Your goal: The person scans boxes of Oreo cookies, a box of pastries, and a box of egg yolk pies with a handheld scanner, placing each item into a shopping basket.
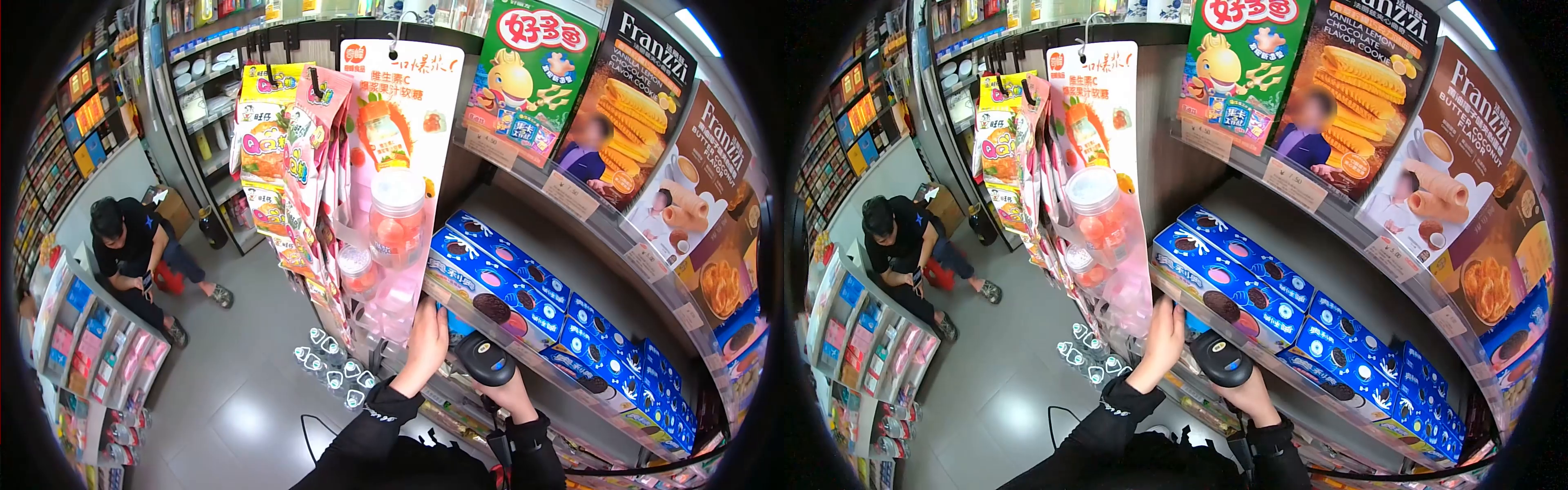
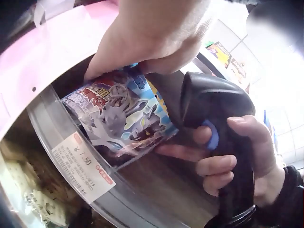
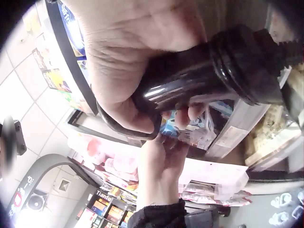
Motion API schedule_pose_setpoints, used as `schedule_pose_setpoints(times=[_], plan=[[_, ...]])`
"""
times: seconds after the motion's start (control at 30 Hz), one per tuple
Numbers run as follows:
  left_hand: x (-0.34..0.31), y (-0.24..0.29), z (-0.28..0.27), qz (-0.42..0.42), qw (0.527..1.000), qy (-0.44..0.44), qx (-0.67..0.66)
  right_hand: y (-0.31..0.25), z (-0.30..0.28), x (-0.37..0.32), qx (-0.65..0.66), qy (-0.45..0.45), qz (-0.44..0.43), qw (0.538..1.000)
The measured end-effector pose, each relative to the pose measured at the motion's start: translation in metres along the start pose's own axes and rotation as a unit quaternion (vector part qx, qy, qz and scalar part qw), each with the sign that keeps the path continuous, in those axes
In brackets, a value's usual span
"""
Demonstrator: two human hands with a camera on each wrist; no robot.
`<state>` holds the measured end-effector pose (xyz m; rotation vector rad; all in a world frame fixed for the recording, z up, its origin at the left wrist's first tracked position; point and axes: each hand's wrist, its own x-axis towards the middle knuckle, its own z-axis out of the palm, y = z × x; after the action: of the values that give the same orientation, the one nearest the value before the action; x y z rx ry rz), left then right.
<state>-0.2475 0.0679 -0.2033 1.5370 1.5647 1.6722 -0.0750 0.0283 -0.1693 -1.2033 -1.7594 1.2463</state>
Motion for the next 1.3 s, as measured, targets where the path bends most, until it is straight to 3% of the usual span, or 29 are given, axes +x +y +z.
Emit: schedule_pose_setpoints(times=[0.07, 0.3, 0.53, 0.83, 1.17, 1.23, 1.3], plan=[[0.002, -0.003, 0.002, -0.042, 0.998, -0.015, -0.04, -0.002, 0.002, 0.001, -0.014, 0.0, -0.016, 1.0], [-0.027, 0.004, 0.004, -0.055, 0.998, -0.036, -0.015, -0.013, 0.002, -0.006, -0.034, 0.005, -0.059, 0.998], [-0.043, -0.002, -0.009, -0.019, 0.994, -0.103, -0.011, -0.003, 0.001, 0.004, -0.007, -0.046, -0.033, 0.998], [-0.045, -0.007, -0.01, -0.024, 0.996, -0.09, -0.007, -0.006, 0.011, 0.017, 0.076, -0.078, -0.049, 0.993], [-0.052, -0.012, -0.011, -0.031, 0.995, -0.089, 0.038, 0.004, 0.01, 0.018, 0.045, -0.039, -0.071, 0.996], [-0.052, -0.013, -0.01, -0.017, 0.995, -0.094, 0.036, 0.001, 0.011, 0.022, 0.048, -0.067, -0.036, 0.996], [-0.047, -0.007, -0.011, -0.03, 0.994, -0.101, 0.021, 0.003, 0.015, 0.024, 0.062, -0.063, -0.055, 0.995]])
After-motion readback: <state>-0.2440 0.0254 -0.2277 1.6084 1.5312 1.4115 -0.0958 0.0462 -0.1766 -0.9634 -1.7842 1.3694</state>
